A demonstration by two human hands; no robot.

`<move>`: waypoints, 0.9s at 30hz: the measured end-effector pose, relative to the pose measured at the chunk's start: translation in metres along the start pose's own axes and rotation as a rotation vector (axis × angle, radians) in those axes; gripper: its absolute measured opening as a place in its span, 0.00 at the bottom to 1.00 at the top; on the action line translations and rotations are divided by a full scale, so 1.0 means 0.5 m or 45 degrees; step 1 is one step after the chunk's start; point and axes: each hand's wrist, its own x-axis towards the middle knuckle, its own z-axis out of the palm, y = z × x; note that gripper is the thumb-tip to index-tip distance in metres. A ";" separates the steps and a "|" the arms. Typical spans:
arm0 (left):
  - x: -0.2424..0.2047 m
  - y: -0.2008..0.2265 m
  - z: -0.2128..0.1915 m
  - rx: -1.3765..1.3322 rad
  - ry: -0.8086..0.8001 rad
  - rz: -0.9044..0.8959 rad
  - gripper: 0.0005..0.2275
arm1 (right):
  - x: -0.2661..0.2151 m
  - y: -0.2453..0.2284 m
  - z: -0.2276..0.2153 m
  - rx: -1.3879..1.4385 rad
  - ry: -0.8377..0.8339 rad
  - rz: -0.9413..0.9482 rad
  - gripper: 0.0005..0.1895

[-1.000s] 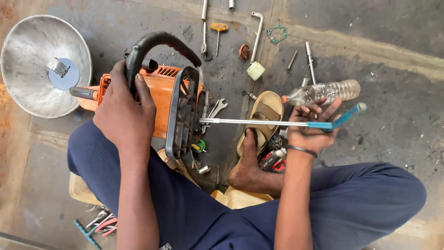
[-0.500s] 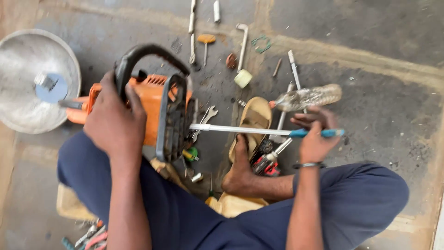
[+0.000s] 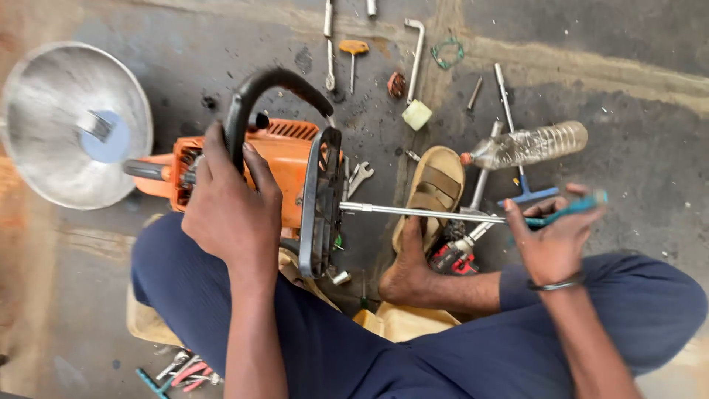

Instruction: The person sits on the floor repairing an orange chainsaw. They hold the machine steady with one hand while using a screwdriver and a long T-handle socket wrench to loosen and remove fasteners from the engine housing, then manipulate internal components and parts by hand.

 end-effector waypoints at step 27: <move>0.002 -0.031 0.003 -0.340 -0.067 -0.100 0.13 | 0.073 -0.003 -0.150 -0.471 -0.995 -0.733 0.52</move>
